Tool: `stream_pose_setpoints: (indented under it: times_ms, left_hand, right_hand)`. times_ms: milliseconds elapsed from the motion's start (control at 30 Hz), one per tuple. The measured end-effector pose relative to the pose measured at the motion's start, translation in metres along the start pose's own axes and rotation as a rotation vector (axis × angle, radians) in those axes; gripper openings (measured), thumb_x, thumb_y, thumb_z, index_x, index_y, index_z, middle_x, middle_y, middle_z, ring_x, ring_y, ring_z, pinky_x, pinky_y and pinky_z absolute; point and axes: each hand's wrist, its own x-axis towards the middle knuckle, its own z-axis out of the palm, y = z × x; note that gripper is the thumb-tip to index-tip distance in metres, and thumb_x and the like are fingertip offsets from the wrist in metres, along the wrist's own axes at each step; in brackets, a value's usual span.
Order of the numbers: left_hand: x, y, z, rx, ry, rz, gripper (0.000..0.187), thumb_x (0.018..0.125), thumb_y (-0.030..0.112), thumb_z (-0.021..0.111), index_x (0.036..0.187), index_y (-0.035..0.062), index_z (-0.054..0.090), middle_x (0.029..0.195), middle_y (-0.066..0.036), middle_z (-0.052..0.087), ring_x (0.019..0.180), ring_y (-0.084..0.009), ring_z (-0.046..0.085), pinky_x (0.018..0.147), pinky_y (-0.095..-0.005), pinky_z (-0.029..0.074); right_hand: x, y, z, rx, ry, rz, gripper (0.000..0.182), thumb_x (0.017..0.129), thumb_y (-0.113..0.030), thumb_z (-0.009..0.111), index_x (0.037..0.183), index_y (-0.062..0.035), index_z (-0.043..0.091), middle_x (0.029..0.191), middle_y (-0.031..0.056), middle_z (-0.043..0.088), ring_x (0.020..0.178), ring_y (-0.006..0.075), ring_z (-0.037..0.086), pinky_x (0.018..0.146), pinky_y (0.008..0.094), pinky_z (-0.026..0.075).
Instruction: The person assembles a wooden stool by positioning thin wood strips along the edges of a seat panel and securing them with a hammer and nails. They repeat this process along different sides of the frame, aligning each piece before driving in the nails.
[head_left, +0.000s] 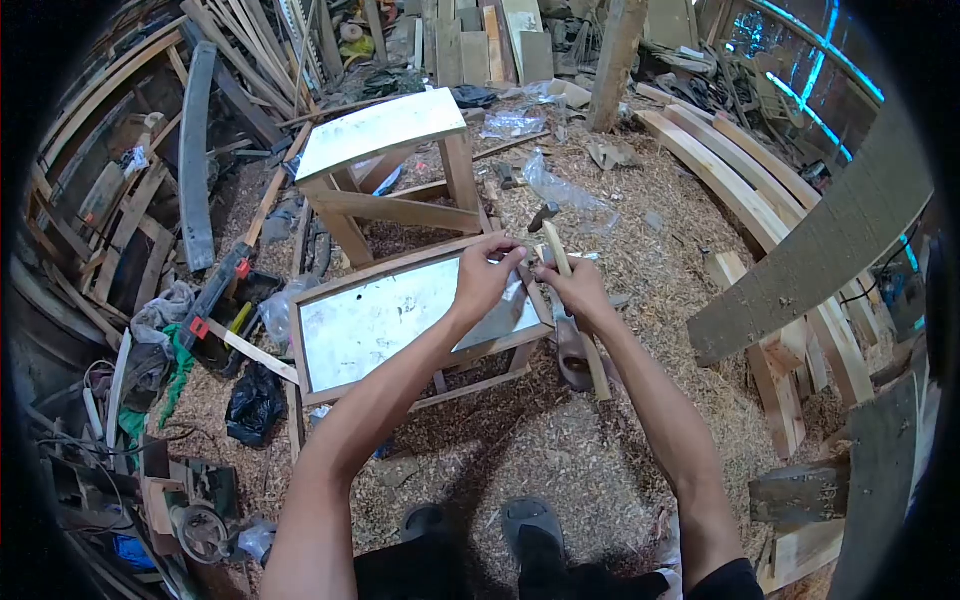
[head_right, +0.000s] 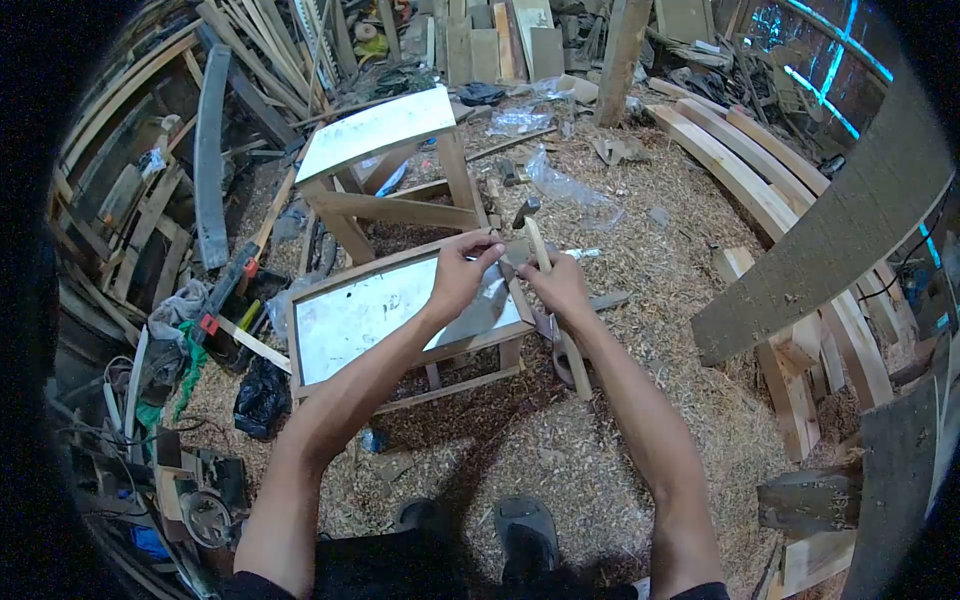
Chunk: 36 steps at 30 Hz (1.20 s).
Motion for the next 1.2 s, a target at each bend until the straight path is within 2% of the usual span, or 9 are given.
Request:
stream_pose_setpoints:
  times_ms: [133,267,367,467,533,633,733,933,1200]
  left_hand:
    - [-0.001,0.012,-0.004,0.142,-0.074,-0.109,0.02,0.084,0.016,0.071,0.096,-0.0002,0.07,0.083,-0.003,0.068,0.075,-0.0094,0.057,0.07,-0.0263,0.046]
    - [0.002,0.007,-0.009,0.211,-0.067,-0.058,0.02,0.084,0.016,0.07,0.097,0.0015,0.071,0.084,-0.003,0.068,0.075,-0.0094,0.057,0.07,-0.027,0.046]
    - [0.01,-0.006,-0.011,-0.119,-0.061,-0.143,0.02,0.085,0.016,0.069,0.1,0.002,0.071,0.087,-0.002,0.068,0.075,-0.0109,0.057,0.071,-0.0268,0.046]
    - [0.006,0.012,-0.016,-0.181,0.017,-0.281,0.02,0.086,0.013,0.066,0.1,-0.0023,0.069,0.085,-0.005,0.069,0.071,-0.0112,0.058,0.067,-0.0254,0.047]
    - [0.004,0.006,-0.018,-0.179,-0.001,-0.221,0.019,0.086,0.013,0.066,0.099,-0.0013,0.069,0.083,-0.005,0.068,0.071,-0.0104,0.058,0.065,-0.0246,0.047]
    - [0.003,0.001,-0.022,-0.087,-0.032,-0.181,0.018,0.086,0.012,0.066,0.096,-0.002,0.069,0.082,-0.005,0.068,0.069,-0.0104,0.058,0.064,-0.0251,0.047]
    - [0.003,0.001,-0.021,-0.028,-0.047,-0.263,0.014,0.087,0.01,0.065,0.094,-0.0015,0.068,0.084,-0.005,0.067,0.073,-0.01,0.06,0.065,-0.0247,0.047]
    - [0.008,0.007,-0.014,0.147,-0.104,-0.378,0.016,0.087,0.009,0.063,0.094,-0.0052,0.066,0.081,-0.007,0.067,0.065,-0.011,0.06,0.057,-0.0252,0.049]
    - [0.013,0.009,-0.006,0.141,-0.103,-0.411,0.017,0.086,0.01,0.064,0.093,-0.005,0.064,0.078,-0.009,0.065,0.065,-0.0126,0.061,0.057,-0.026,0.051]
  right_hand:
    - [-0.001,0.003,0.002,0.031,-0.044,0.08,0.033,0.078,-0.031,0.07,0.096,-0.0036,0.07,0.077,0.0128,0.069,0.073,0.0224,0.067,0.07,0.0354,0.05]
    - [-0.001,0.001,0.006,0.036,-0.053,0.05,0.032,0.077,-0.032,0.071,0.094,-0.0038,0.071,0.075,0.0117,0.068,0.07,0.0217,0.066,0.067,0.0349,0.05]
    - [0.0,0.008,0.006,0.037,-0.043,-0.001,0.032,0.076,-0.032,0.072,0.093,-0.0037,0.071,0.073,0.0112,0.068,0.065,0.0222,0.066,0.062,0.0348,0.051]
    - [0.005,0.02,0.015,0.025,0.006,-0.113,0.033,0.076,-0.032,0.073,0.092,-0.0037,0.071,0.07,0.0099,0.068,0.059,0.0205,0.064,0.056,0.0336,0.05]
    - [0.001,0.012,0.012,0.035,-0.01,-0.06,0.032,0.075,-0.032,0.073,0.091,-0.0045,0.072,0.067,0.0082,0.066,0.056,0.0179,0.063,0.053,0.0328,0.049]
    - [-0.005,-0.004,0.005,0.071,-0.058,0.047,0.032,0.075,-0.032,0.073,0.091,-0.0047,0.072,0.064,0.007,0.065,0.056,0.017,0.062,0.053,0.0331,0.049]
    - [0.0,0.005,0.009,0.081,-0.027,-0.011,0.033,0.075,-0.033,0.073,0.09,-0.0039,0.071,0.063,0.006,0.063,0.053,0.0154,0.06,0.05,0.0313,0.047]
    - [-0.006,-0.002,0.008,0.117,-0.063,0.003,0.032,0.074,-0.03,0.077,0.088,-0.0007,0.07,0.061,0.0042,0.061,0.048,0.0122,0.054,0.044,0.0284,0.043]
    - [0.002,0.002,0.007,0.076,-0.082,-0.007,0.032,0.073,-0.029,0.078,0.089,-0.0015,0.071,0.065,0.0067,0.066,0.053,0.0141,0.06,0.049,0.0301,0.046]
